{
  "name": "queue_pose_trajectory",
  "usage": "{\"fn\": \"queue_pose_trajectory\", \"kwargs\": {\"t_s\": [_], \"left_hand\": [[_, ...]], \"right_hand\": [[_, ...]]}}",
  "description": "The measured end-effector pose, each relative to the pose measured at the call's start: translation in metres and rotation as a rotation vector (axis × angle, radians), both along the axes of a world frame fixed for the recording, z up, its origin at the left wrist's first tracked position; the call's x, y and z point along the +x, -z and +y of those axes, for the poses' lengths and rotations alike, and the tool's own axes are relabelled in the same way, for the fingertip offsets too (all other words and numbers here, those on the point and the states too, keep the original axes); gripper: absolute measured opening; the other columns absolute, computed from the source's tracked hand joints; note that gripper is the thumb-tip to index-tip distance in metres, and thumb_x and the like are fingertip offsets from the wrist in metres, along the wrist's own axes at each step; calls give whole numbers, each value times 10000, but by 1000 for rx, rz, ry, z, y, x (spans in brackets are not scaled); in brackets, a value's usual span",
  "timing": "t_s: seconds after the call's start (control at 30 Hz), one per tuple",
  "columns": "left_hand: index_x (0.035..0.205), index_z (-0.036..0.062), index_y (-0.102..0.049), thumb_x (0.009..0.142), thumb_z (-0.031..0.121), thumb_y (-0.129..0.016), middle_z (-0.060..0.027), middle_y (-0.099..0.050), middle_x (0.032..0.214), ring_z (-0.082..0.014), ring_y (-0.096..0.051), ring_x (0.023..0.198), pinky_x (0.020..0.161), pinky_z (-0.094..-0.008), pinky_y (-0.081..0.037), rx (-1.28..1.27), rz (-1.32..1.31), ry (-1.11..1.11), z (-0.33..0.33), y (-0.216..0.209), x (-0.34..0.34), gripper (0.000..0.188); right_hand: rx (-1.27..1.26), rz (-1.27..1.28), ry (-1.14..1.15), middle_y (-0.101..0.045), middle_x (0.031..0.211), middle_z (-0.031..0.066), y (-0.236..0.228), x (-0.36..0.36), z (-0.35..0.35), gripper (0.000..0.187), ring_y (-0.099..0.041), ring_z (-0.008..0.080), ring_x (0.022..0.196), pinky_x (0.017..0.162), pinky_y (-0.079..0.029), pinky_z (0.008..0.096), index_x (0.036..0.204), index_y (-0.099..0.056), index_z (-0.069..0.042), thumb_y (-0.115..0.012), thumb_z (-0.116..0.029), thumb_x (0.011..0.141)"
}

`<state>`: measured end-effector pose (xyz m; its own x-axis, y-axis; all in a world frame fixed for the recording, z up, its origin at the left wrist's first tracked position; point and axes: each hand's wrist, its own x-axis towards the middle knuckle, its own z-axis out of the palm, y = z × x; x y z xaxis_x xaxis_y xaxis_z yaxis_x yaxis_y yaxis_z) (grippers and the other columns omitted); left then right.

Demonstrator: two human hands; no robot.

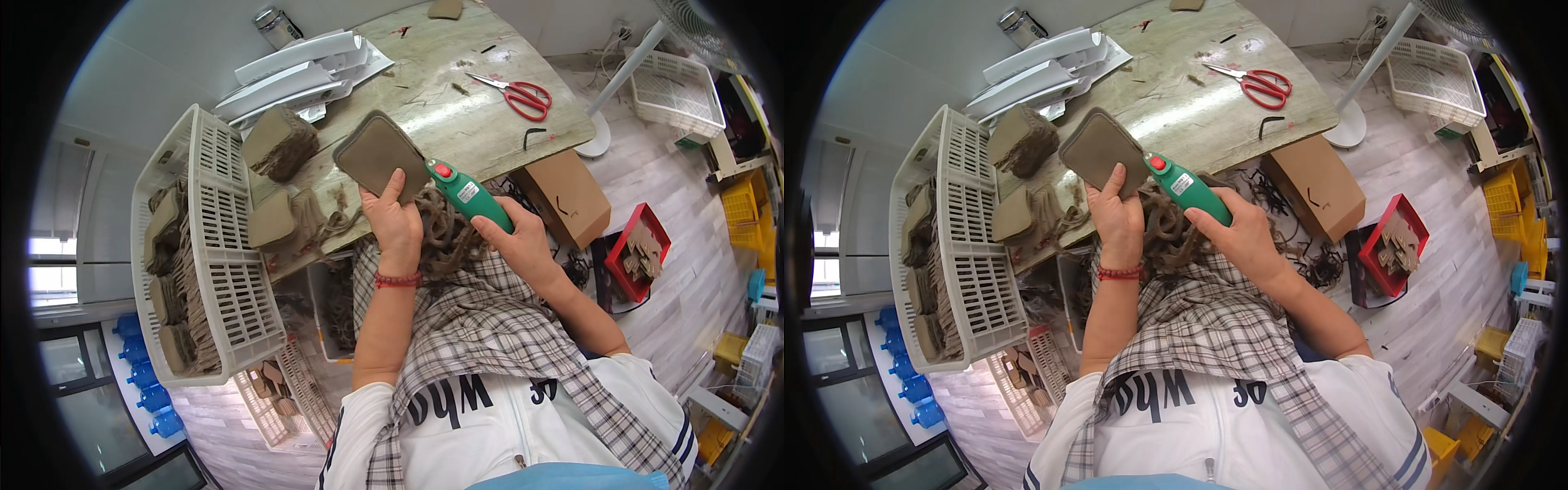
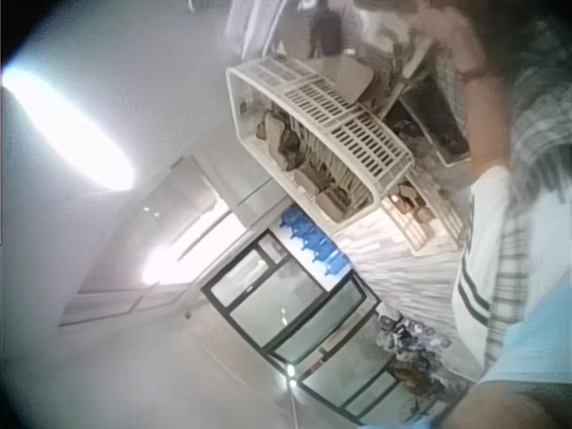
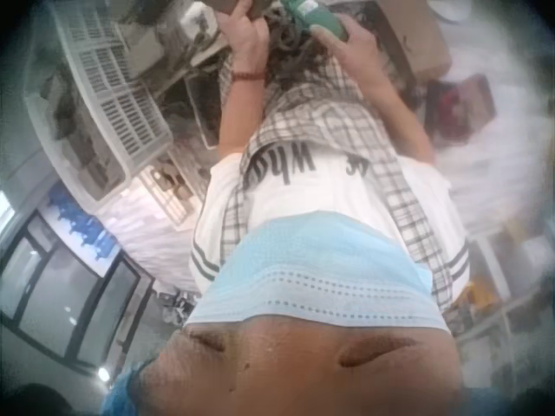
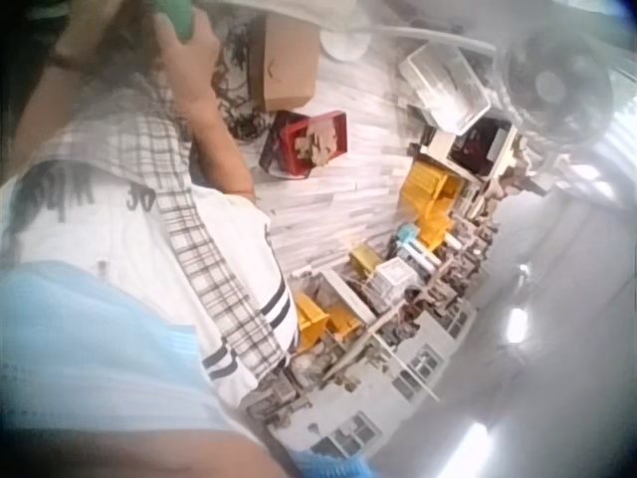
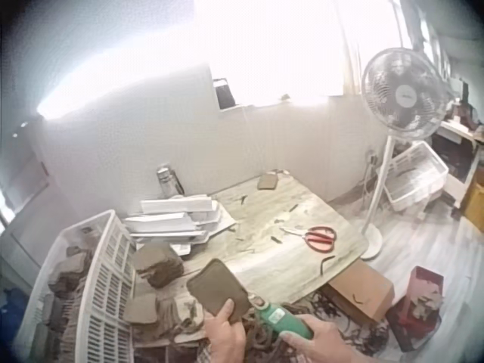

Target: The person uses a green rotary tool to trim the edges of small rectangular cardboard pieces. They pick up each piece from a white basket, smooth the edges with the tool, and place the finished pieces into a stack on the table.

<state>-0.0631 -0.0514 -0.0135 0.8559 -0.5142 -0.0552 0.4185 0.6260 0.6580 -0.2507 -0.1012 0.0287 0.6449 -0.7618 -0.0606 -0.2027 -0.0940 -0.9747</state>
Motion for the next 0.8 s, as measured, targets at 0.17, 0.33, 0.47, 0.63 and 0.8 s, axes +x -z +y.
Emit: {"fn": "queue_pose_trajectory", "kwargs": {"t_s": [0.17,0.33,0.47,0.63,0.8], "left_hand": [[1246,42,-488,856,-112,-601,-86,-601,1186,-211,-606,1060,923,-349,-517,11,10,64,2,-1,-10,435],[1247,45,-491,854,-110,-605,-84,-600,1191,-207,-606,1053,926,-349,-513,28,14,132,5,5,-18,438],[1236,40,-512,853,-119,-588,-91,-614,1179,-219,-613,1058,934,-365,-516,24,13,178,11,8,-24,422],[1212,33,-531,833,-130,-597,-94,-630,1156,-220,-629,1037,902,-367,-536,82,-59,285,30,4,-13,418],[1186,20,-566,800,-131,-616,-86,-665,1108,-192,-658,983,850,-324,-546,209,-141,466,51,-6,21,417]], "right_hand": [[-3,-15,22,-637,755,50,-2,3,-4,384,-573,85,646,577,-470,256,1097,-620,17,-728,-265,859],[-27,-27,35,-652,772,63,-2,4,-11,400,-584,92,661,593,-480,261,1099,-621,21,-734,-275,855],[-16,-62,28,-658,784,60,-6,4,-16,402,-588,90,682,617,-486,252,1102,-627,17,-737,-280,853],[-13,-41,-36,-662,806,54,-12,-8,-26,396,-596,87,702,636,-491,250,1106,-630,12,-735,-273,853],[-9,59,-152,-663,833,71,-21,-30,-40,397,-607,106,707,647,-496,265,1108,-629,9,-735,-265,842]]}}
